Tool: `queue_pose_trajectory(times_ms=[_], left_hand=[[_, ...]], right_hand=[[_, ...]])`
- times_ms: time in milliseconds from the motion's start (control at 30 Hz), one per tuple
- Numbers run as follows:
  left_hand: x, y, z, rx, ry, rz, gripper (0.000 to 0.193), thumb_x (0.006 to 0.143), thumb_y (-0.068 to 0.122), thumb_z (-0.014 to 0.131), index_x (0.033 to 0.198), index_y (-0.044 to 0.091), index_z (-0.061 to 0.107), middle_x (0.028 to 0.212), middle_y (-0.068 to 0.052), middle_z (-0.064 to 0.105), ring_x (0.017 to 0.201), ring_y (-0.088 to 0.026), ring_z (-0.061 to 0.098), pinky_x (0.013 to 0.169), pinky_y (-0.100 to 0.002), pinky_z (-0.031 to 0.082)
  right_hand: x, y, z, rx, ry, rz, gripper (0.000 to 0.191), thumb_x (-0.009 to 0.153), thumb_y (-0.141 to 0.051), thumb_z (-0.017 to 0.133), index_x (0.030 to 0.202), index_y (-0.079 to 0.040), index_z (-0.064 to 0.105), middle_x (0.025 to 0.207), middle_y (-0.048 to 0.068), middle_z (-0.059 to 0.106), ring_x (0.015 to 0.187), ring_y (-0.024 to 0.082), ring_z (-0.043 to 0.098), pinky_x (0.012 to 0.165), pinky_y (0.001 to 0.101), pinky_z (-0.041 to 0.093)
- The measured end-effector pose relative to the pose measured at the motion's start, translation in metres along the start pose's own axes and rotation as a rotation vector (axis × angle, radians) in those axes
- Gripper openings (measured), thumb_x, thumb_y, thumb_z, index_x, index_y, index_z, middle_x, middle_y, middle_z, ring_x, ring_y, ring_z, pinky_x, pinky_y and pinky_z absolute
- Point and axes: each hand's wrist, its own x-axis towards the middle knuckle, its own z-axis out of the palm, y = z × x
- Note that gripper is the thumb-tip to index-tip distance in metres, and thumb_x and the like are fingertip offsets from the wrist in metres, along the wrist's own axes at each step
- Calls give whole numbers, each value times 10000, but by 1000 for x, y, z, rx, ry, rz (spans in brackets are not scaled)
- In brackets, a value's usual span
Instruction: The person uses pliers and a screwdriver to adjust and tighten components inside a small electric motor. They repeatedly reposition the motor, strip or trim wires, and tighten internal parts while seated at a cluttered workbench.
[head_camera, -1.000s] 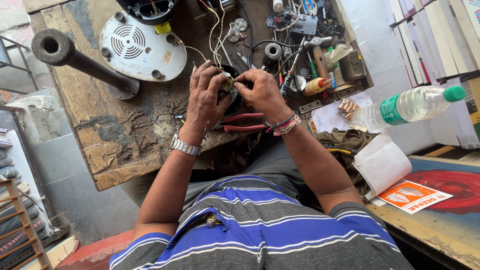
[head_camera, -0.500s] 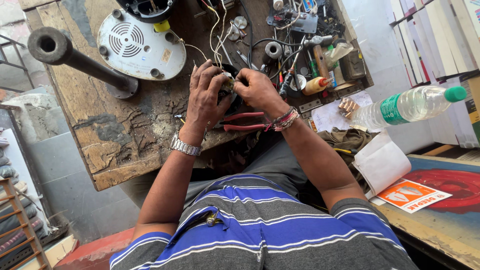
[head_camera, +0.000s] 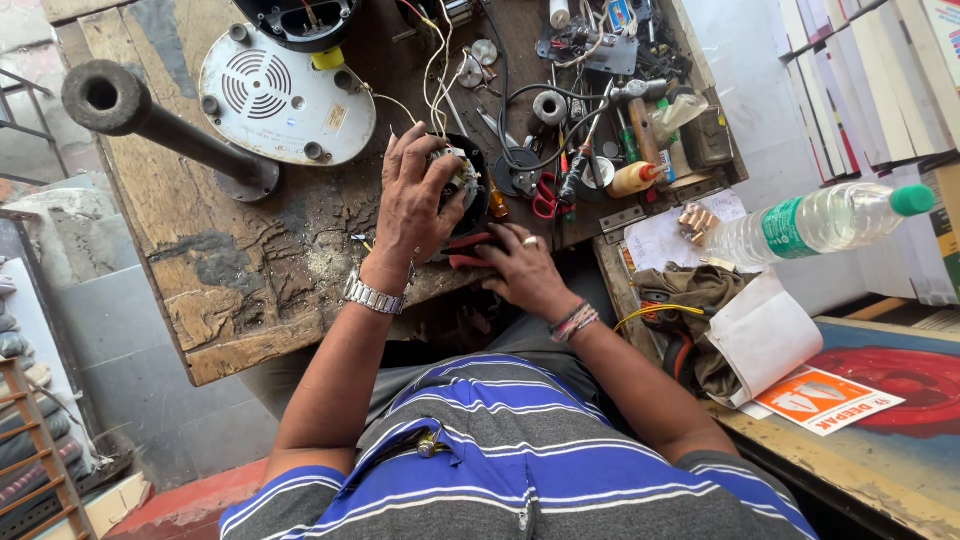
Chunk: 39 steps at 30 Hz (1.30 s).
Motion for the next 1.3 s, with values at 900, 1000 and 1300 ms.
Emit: queue_pose_trajectory(times_ms=[900,1000,1300], left_hand=[[-5,6,11,78,79,-37,476,878,217,824,1283,111,599,1390,-125,501,1450,-361,384,1253,-539,263],[-3,4,10,47,90,-38,480,870,197,806,1279,99,576,1382,-118,522,1449,-363,393,1271,-550,252],[3,2,3,12,3,33,472,858,190,798,1268,107,579,1363,-93,555,1436,-336,423,1272,-553,230]], right_hand=[[-37,-22,-60,1005,-165,745,180,816,-16,634,996,-32,641,862,10,576,747,86,531,655,244,458],[-30,-23,-73,707,-95,725,265,789,-7,612,1046,-44,664,915,57,606,776,168,577,692,320,497],[9,-16,-144,22,-21,329,651,753,-13,647,1374,-204,664,1223,125,598,1108,337,563,967,465,443]])
